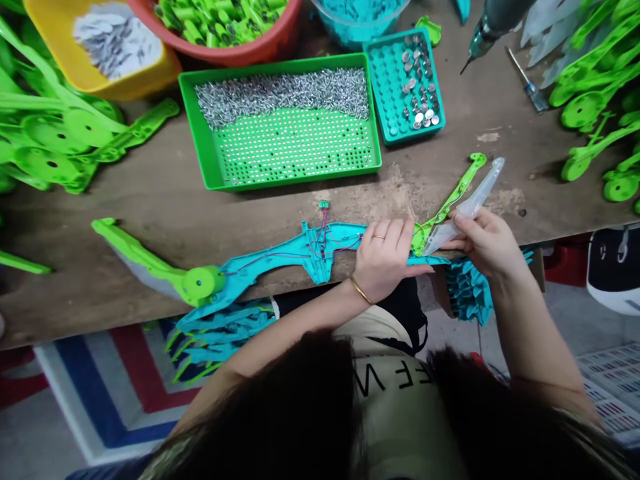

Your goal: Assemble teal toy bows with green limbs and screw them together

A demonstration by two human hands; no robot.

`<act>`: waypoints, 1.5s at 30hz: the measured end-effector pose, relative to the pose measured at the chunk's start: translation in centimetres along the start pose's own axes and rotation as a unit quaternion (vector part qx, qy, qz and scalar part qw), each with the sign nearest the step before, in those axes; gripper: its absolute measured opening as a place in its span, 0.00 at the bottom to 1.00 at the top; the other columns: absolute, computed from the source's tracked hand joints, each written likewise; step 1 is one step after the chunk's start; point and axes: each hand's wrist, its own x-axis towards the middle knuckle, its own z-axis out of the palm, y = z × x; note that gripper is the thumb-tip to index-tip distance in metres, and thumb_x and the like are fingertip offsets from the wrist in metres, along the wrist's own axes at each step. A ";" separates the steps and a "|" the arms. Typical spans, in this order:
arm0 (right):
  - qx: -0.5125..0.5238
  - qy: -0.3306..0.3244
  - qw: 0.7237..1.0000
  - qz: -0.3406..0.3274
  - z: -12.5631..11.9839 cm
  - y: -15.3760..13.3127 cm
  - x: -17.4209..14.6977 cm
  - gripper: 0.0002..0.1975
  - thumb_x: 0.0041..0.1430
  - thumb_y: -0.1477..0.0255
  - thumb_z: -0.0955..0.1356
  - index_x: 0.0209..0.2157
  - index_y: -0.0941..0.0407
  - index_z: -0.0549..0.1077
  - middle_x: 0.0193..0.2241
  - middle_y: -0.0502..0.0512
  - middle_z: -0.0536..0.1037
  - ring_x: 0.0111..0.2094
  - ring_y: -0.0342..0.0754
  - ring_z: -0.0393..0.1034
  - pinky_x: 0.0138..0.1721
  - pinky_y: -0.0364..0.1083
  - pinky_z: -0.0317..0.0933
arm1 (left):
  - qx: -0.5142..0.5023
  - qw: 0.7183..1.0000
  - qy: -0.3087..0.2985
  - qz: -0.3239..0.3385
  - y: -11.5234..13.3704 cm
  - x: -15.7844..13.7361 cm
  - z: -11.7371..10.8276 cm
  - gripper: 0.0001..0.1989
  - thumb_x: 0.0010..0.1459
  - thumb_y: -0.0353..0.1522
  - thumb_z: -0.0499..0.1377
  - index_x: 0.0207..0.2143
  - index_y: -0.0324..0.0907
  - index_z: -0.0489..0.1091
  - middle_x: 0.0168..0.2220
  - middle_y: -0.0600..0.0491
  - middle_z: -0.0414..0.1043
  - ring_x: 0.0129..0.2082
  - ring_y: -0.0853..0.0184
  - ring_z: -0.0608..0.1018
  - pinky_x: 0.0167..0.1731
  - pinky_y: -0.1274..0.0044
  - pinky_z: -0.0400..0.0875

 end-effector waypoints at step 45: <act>-0.295 0.116 0.944 -0.096 -2.9 -5.5 8.0 0.11 0.52 0.65 0.68 0.38 0.54 0.71 0.15 0.43 0.65 0.14 0.40 0.54 0.19 0.42 0.50 | 0.028 0.998 -0.038 0.050 -0.5 0.2 -0.5 0.30 0.56 0.57 0.51 0.59 0.62 0.66 0.43 0.43 0.71 0.41 0.56 0.70 0.44 0.64 0.63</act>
